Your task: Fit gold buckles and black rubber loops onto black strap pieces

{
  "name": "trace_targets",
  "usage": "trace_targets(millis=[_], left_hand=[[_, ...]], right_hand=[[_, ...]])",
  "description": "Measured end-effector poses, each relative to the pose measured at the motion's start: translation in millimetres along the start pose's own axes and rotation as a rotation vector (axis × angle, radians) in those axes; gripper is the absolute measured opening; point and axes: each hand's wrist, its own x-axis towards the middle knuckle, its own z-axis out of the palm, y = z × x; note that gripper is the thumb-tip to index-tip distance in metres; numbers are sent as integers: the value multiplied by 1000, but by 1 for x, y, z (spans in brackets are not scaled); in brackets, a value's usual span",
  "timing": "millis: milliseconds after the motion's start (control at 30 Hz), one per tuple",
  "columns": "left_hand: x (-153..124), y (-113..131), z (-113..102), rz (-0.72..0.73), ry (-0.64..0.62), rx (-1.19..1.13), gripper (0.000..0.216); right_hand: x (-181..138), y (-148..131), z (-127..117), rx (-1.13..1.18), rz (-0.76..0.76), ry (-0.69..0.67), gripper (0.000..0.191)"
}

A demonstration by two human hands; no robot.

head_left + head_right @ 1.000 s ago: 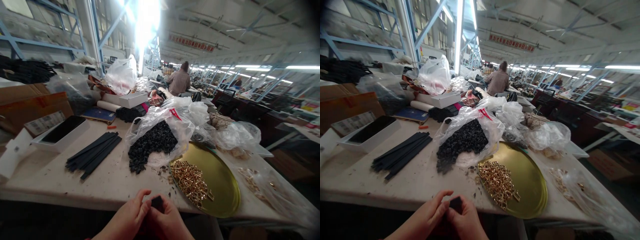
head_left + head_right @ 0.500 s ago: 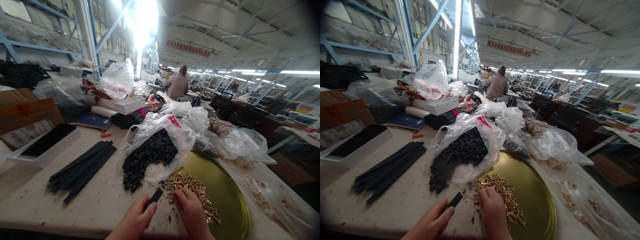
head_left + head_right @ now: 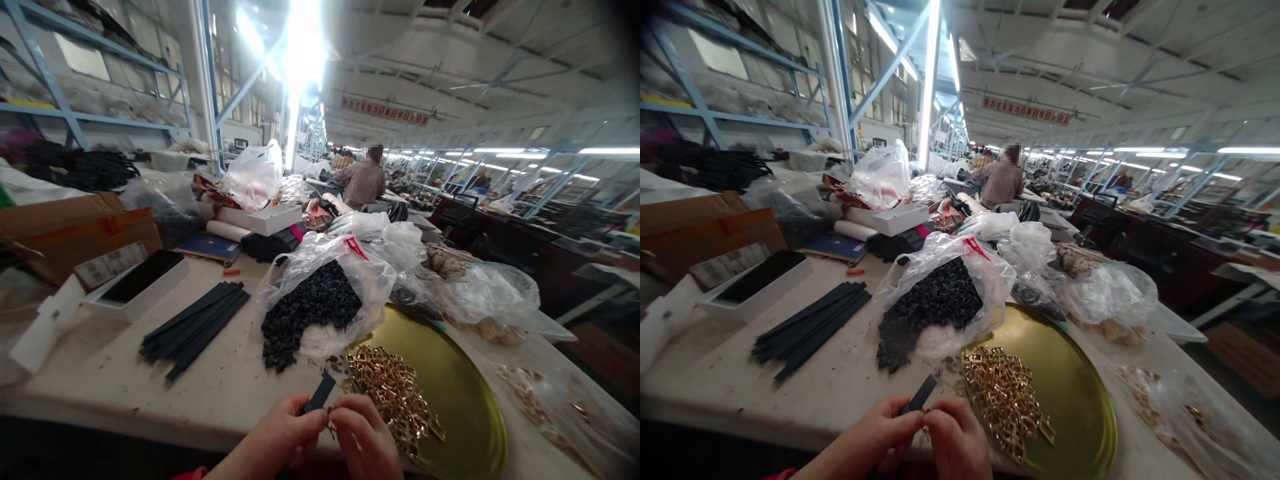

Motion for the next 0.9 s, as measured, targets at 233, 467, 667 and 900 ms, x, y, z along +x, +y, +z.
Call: trace_targets(millis=[233,467,667,900], left_hand=[[-33,2,3,315,346,446,23],[-45,-11,-2,236,270,510,21],[-50,-14,-12,199,122,471,31],[-52,-6,-15,277,73,753,31]], right_hand=[[-13,-34,22,950,659,-65,46],[-23,-35,12,420,442,-87,49],[-14,-41,15,736,632,41,26],[-10,-37,33,1181,938,35,35]])
